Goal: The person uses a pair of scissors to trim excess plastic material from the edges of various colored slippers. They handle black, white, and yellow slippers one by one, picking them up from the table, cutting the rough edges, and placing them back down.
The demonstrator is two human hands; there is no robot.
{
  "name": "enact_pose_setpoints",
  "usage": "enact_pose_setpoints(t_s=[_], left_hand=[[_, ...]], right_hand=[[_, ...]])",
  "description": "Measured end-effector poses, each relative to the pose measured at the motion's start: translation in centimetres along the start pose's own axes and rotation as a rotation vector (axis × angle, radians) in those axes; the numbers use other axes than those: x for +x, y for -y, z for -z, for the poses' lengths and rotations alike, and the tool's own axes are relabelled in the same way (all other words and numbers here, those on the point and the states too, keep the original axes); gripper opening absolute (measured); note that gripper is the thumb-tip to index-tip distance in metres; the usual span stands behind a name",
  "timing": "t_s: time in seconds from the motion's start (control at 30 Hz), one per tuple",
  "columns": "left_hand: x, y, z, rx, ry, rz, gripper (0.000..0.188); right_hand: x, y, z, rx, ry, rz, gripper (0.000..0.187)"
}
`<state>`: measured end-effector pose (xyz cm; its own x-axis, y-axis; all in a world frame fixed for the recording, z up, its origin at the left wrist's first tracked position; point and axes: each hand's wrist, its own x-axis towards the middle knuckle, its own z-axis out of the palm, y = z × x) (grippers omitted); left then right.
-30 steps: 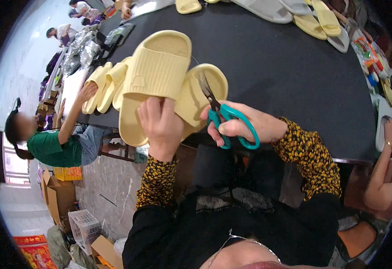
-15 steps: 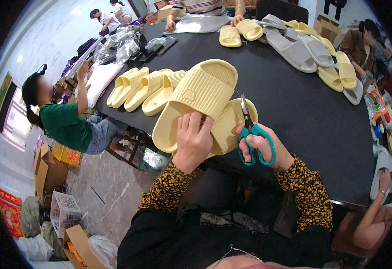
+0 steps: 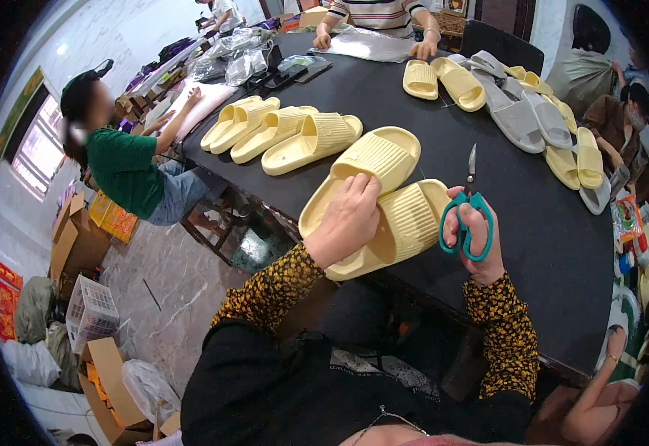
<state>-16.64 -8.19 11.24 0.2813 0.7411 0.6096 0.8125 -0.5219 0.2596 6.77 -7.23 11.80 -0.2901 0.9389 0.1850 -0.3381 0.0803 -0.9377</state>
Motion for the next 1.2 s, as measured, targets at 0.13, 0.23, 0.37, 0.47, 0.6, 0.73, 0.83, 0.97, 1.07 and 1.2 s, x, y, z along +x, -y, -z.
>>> enact_pose_setpoints(t_s=[0.13, 0.23, 0.37, 0.47, 0.6, 0.73, 0.83, 0.97, 1.07, 1.2], left_hand=[[1.1, 0.6, -0.8, -0.132, 0.166, 0.052, 0.019], [2.2, 0.9, -2.1, -0.251, 0.245, 0.091, 0.015], [3.0, 0.7, -3.3, -0.296, 0.252, 0.069, 0.015], [3.9, -0.5, -4.0, -0.340, 0.296, 0.055, 0.016], [5.7, -2.9, -5.2, -0.428, 0.348, -0.020, 0.018], [7.4, -5.2, -8.4, -0.480, 0.349, -0.069, 0.020], [10.0, -8.1, -12.0, -0.497, 0.450, -0.095, 0.022], [15.5, -14.3, -17.5, -0.405, 0.526, -0.147, 0.025], [19.7, -20.4, -21.2, -0.552, 0.357, -0.218, 0.024], [19.8, -26.0, -22.1, -0.651, 0.453, -0.229, 0.027]], right_hand=[[0.2, 0.4, 0.5, -0.060, -0.049, 0.065, 0.040], [0.5, 1.2, 1.1, -0.120, -0.122, 0.126, 0.040], [-0.3, 2.9, 0.7, -0.185, -0.201, 0.204, 0.039], [-2.5, 4.3, 1.9, -0.300, -0.220, 0.263, 0.039], [-6.6, 5.7, 4.8, -0.480, -0.237, 0.309, 0.040], [-10.8, 6.5, 7.5, -0.517, -0.340, 0.246, 0.040], [-14.1, 7.2, 9.8, -0.511, -0.381, 0.272, 0.047], [-16.8, 8.4, 11.4, -0.476, -0.447, 0.325, 0.053], [-17.7, 9.4, 11.8, -0.473, -0.425, 0.382, 0.056], [-18.5, 9.5, 11.9, -0.468, -0.494, 0.379, 0.061]])
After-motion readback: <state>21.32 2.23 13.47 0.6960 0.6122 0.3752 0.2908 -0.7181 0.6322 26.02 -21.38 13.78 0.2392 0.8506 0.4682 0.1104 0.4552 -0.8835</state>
